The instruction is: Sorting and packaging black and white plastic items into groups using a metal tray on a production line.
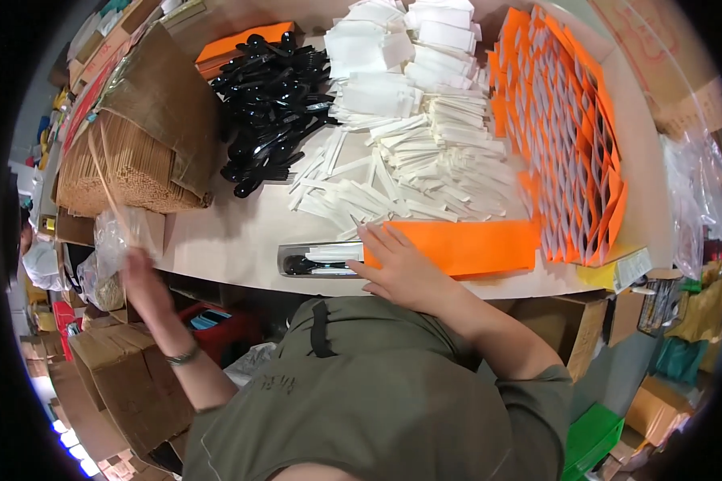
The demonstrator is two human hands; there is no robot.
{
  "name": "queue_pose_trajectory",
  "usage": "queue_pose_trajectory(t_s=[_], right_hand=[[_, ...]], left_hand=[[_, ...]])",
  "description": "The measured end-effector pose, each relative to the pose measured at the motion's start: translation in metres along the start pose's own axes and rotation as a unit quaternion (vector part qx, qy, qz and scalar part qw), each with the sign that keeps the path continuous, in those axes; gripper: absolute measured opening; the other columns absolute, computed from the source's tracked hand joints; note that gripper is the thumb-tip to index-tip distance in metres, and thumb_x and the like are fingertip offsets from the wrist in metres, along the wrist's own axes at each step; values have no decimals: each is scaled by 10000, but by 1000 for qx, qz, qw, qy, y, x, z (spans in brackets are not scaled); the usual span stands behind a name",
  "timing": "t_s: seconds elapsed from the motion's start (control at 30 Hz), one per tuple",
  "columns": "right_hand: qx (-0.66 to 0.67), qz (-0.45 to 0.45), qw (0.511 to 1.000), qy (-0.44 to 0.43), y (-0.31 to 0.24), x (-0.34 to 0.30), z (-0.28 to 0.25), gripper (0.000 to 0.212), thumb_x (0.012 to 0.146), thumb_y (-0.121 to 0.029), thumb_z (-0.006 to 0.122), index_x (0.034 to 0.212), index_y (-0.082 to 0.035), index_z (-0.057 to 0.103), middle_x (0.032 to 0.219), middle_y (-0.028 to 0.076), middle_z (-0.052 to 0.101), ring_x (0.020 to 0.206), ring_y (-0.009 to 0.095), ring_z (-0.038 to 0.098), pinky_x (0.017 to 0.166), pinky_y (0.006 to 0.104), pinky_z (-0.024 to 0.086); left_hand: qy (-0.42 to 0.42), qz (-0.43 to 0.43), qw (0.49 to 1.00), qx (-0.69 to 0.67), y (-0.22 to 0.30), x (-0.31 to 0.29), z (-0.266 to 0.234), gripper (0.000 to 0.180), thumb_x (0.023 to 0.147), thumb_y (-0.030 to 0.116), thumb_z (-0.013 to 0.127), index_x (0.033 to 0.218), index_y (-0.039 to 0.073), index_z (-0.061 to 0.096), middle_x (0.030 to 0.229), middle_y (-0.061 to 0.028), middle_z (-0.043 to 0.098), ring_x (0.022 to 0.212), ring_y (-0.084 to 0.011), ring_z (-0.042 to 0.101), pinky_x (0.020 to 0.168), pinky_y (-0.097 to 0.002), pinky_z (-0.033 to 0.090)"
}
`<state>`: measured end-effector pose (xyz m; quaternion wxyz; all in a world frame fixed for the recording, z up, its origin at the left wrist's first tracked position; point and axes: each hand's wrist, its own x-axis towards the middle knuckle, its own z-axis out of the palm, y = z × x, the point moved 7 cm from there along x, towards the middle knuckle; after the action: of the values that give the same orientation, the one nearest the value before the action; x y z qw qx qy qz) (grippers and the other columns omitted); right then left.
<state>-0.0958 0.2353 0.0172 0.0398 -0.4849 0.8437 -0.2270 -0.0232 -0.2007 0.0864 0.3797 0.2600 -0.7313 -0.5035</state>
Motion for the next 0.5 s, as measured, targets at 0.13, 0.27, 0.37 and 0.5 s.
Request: queue_pose_trajectory(t_s=[0.13,0.27,0.37,0.5], right_hand=[[2,6,1000,8,2,0,-9,414,865,-253,697,1266,-176,623,1449,306,405,1346,468,398,1107,505,368],[-1,13,1000,2,5,0,-8,409,868,-245,691,1269,-190,625,1435,303,419,1318,469,426,1104,499,373],[8,-4,999,34,-1,5,-2,431,858,-232,703,1275,-177,610,1417,303,432,1283,466,456,1087,498,388],[59,45,996,50,-6,18,-4,462,800,-227,759,1178,-29,581,1382,291,464,1226,447,494,1039,496,420]], left_hand=[[-467,-125,874,48,-37,-105,104,113,929,45,631,1011,-19,677,841,-16,621,775,-95,540,714,-223,435],[-478,-38,862,163,-46,-93,128,93,910,-3,640,993,-35,667,845,-27,634,763,-99,557,699,-243,464],[-493,-38,855,157,-34,-117,159,153,889,51,695,1012,-27,647,849,-66,640,778,-125,588,703,-270,491],[-462,57,870,165,12,-173,209,260,855,121,752,1028,-2,602,883,-114,601,780,-212,638,700,-324,527]])
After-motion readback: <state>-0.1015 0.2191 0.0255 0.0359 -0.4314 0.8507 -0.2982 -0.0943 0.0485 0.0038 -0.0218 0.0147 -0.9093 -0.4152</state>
